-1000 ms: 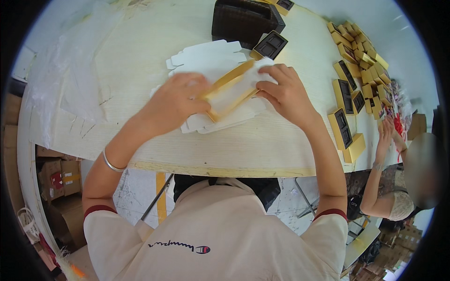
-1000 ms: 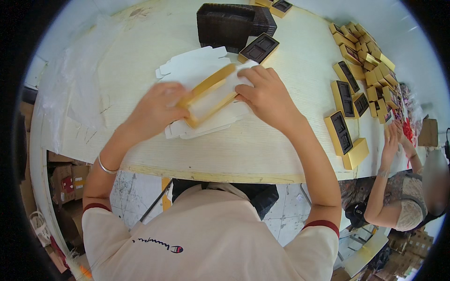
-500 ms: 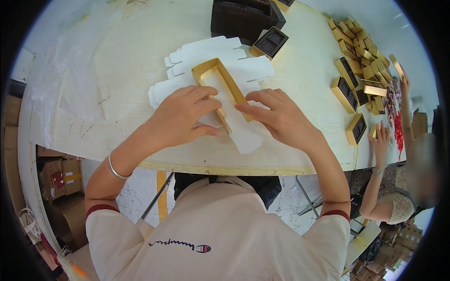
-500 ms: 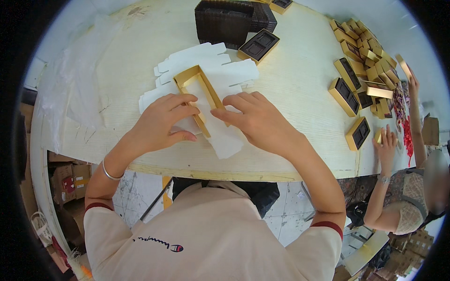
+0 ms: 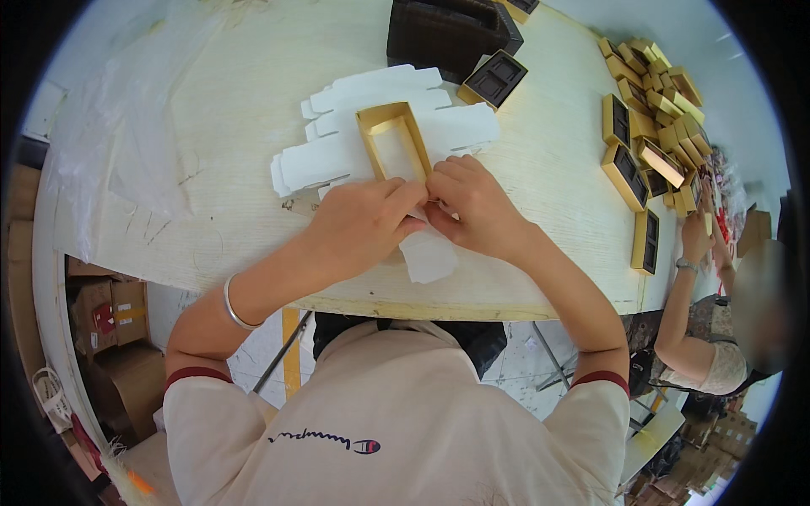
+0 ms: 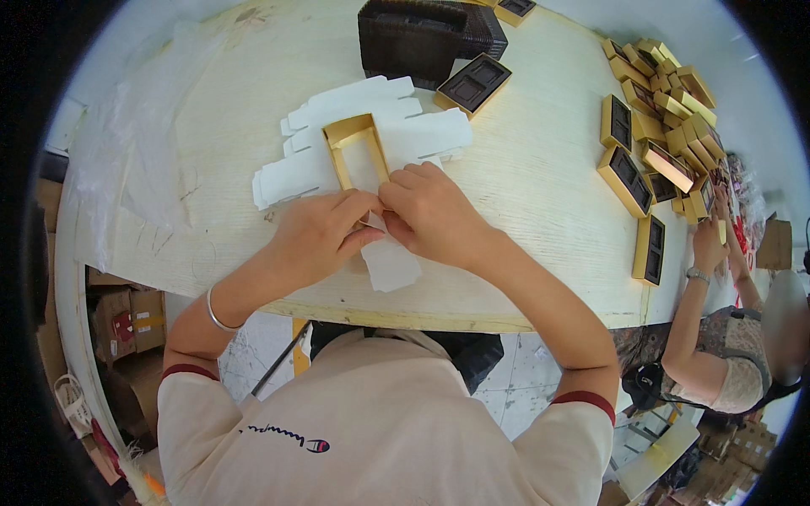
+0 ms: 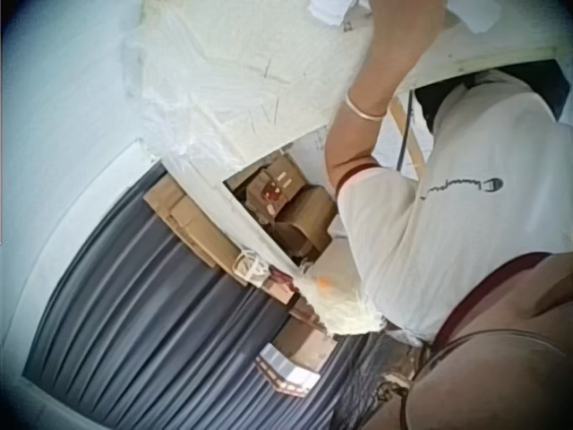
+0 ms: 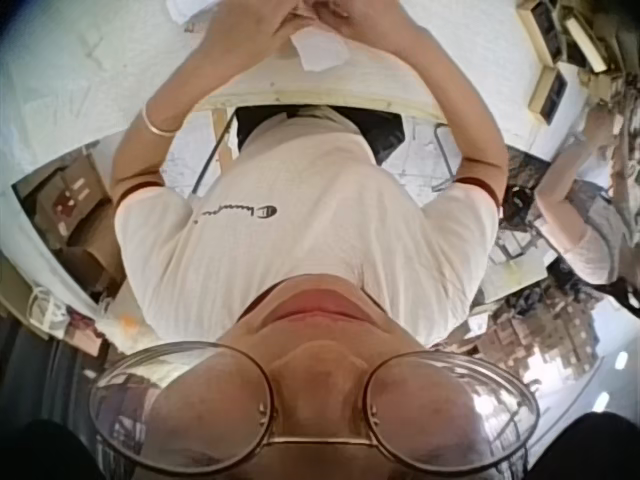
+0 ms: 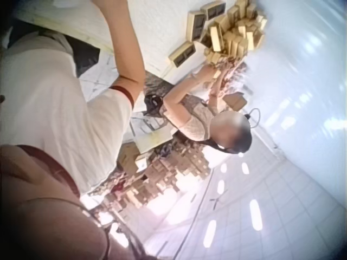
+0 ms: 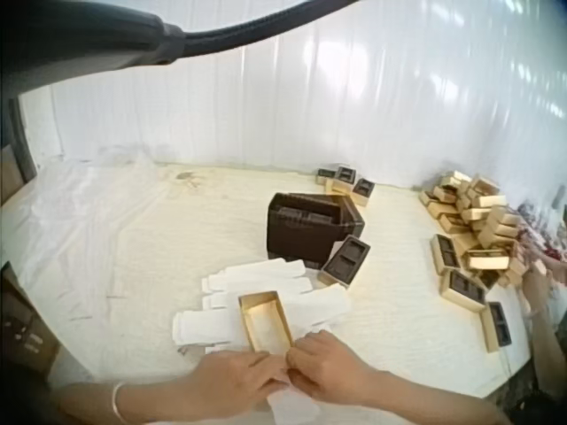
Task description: The person folds flat cardboard pieces into small rectangular boxes and inserts black plastic trays into them. The person repeats this process multiple times, stacking the completed boxes on the table.
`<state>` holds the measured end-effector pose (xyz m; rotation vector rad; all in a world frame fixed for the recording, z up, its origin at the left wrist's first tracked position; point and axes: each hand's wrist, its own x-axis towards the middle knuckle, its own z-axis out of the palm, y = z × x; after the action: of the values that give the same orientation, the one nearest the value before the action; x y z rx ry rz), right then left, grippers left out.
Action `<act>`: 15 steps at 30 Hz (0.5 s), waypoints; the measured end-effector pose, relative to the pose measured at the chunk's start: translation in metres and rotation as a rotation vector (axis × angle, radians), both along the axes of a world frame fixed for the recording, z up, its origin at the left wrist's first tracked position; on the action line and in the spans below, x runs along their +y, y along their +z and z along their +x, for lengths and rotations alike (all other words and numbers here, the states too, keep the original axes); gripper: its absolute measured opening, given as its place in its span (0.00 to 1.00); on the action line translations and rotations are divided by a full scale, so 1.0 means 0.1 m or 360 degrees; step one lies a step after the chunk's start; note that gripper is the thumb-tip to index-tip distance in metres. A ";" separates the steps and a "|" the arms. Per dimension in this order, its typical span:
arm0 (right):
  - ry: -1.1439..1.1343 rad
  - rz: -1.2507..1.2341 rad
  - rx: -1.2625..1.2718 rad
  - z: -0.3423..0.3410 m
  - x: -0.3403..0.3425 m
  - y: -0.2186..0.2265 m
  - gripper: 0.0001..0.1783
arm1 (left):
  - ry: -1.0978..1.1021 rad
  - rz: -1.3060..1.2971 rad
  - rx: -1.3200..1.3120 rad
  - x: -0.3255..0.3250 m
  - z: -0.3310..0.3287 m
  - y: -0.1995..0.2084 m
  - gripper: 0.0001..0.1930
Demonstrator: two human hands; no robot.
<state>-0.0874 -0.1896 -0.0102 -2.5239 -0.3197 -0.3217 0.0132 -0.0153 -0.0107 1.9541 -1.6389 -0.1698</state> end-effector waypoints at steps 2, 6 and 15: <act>-0.0094 0.0238 0.0129 -0.03 0.06 0.00 0.07 | 0.0076 -0.0064 0.0124 0.01 -0.04 -0.08 0.11; -0.0186 0.0602 0.0200 -0.09 0.08 -0.03 0.07 | 0.0087 -0.0033 0.0178 0.03 -0.05 -0.09 0.13; -0.0245 0.0640 0.0459 -0.12 0.13 0.04 0.13 | 0.0029 -0.0045 0.0023 0.04 0.05 -0.08 0.05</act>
<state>-0.0995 -0.1771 -0.0065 -2.1597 0.0508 -0.0668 0.0181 -0.0112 -0.0189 1.9418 -1.6056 -0.1525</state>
